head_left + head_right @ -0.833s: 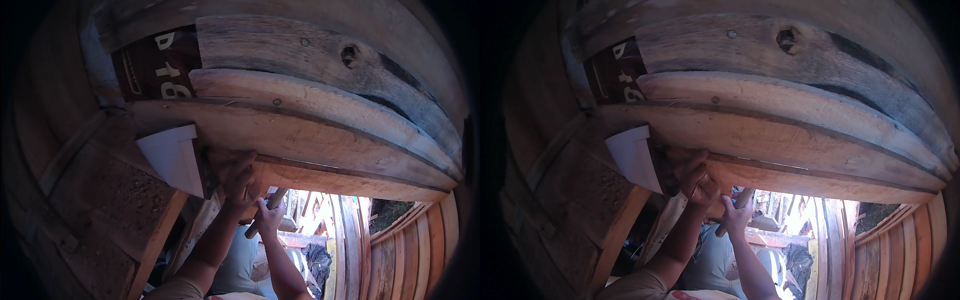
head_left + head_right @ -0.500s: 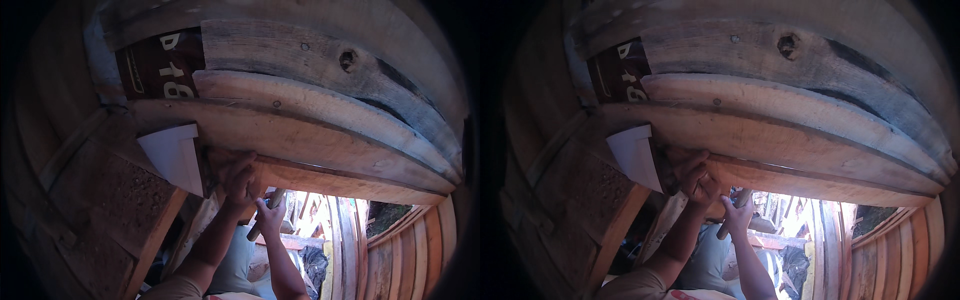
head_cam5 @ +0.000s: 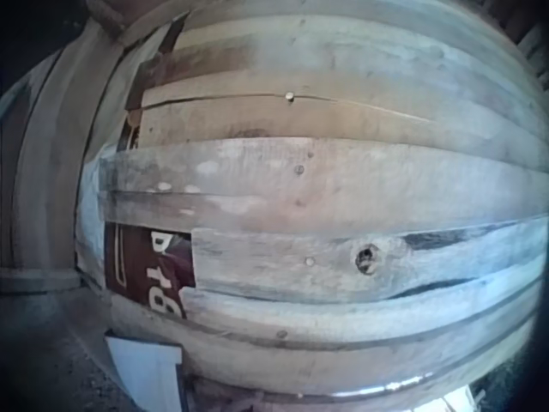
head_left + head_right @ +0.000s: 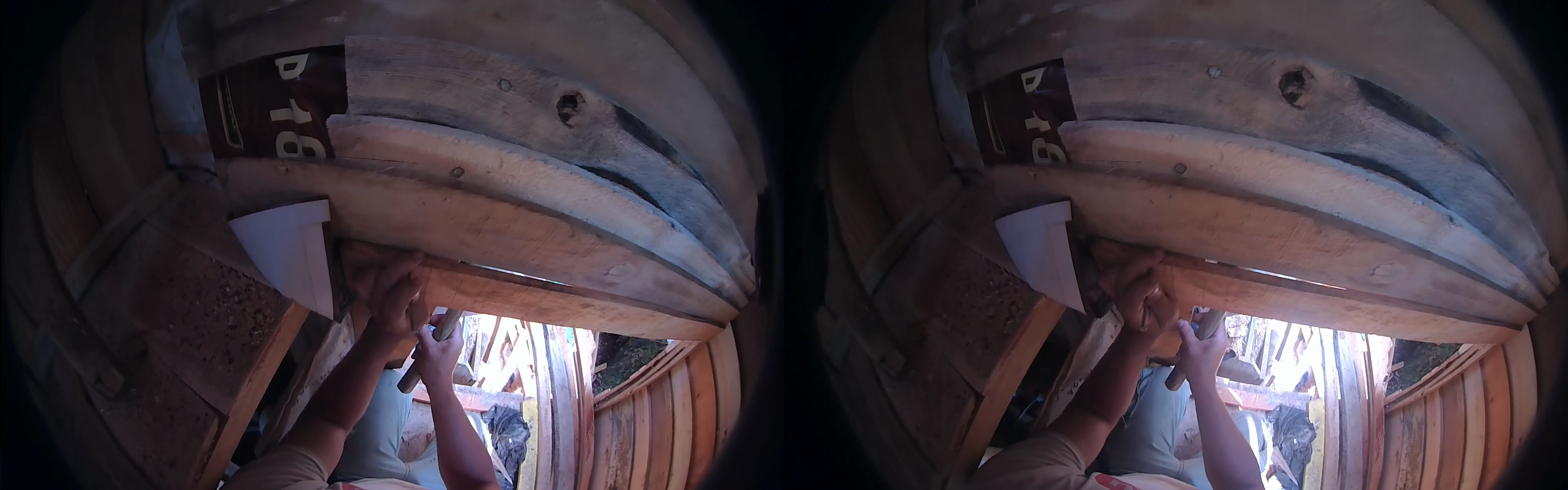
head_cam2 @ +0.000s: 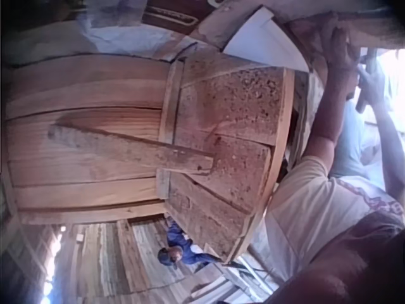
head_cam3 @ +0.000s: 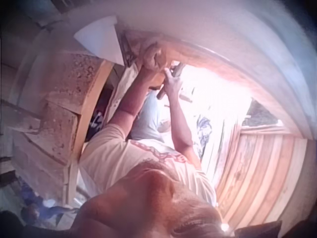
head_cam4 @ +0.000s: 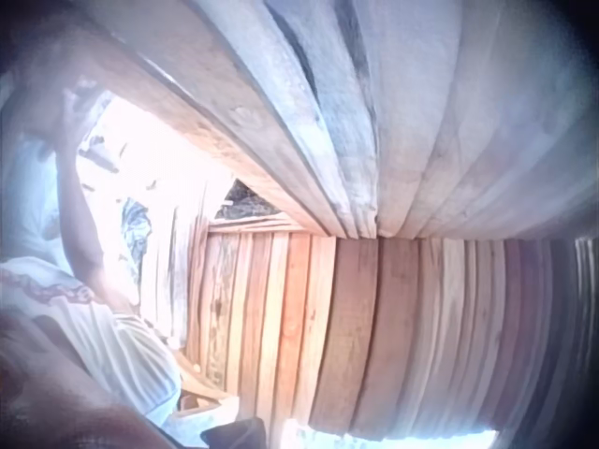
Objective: The person hammers nails into wooden planks to secure them to a structural frame. They repeatedly position nails and strike them with a hammer while working in a confined wooden space.
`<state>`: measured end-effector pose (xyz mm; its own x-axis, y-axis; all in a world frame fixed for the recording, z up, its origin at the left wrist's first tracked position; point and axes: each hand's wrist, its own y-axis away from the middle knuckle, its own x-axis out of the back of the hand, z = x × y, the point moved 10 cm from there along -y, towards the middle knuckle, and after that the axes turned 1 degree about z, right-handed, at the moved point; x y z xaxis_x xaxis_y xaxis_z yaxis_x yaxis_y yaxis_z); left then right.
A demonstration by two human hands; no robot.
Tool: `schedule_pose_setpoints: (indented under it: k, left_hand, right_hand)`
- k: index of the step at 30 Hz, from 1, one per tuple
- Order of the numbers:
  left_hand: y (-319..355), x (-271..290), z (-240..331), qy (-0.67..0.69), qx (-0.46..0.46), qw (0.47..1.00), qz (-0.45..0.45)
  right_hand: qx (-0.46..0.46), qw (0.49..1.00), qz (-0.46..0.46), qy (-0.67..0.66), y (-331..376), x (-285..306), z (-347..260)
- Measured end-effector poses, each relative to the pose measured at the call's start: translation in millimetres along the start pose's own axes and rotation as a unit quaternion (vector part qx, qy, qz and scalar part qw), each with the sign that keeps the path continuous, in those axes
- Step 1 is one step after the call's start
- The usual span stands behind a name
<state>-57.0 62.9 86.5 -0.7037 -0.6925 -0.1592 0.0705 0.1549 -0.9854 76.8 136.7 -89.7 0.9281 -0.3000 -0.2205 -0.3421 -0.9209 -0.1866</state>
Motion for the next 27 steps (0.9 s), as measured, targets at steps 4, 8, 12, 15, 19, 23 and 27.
schedule_pose_setpoints:
  k: [4, 8, 12, 15, 19, 23, 27]
  left_hand:
    - [3.5, 1.2, -4.4, 0.062, 0.015, 0.997, 0.046]
    - [-4.1, 1.1, -4.8, 0.067, 0.009, 0.996, 0.055]
    - [2.0, -0.7, -12.3, 0.067, 0.023, 0.996, 0.049]
    - [8.1, 2.2, -17.6, 0.122, 0.049, 0.987, 0.097]
    - [5.2, 17.0, -12.0, 0.034, 0.028, 0.991, 0.130]
    - [3.7, 16.4, -15.6, 0.047, 0.037, 0.995, 0.077]
    - [3.1, 11.1, -15.7, 0.054, 0.030, 0.997, 0.052]
  right_hand:
    - [-0.018, 1.000, -0.001, -0.014, -2.1, 1.5, 5.0]
    - [-0.031, 0.999, 0.002, -0.009, -1.4, 3.1, 7.1]
    - [-0.023, 1.000, -0.005, -0.002, -1.9, 1.7, 4.1]
    - [-0.021, 1.000, -0.007, 0.010, -1.5, 2.4, 3.9]
    - [-0.022, 1.000, -0.003, 0.002, -1.0, 2.2, 1.3]
    - [-0.007, 1.000, -0.009, 0.019, -3.3, 0.6, 2.3]
    - [0.033, 0.998, -0.005, 0.049, -9.1, 5.6, 12.6]
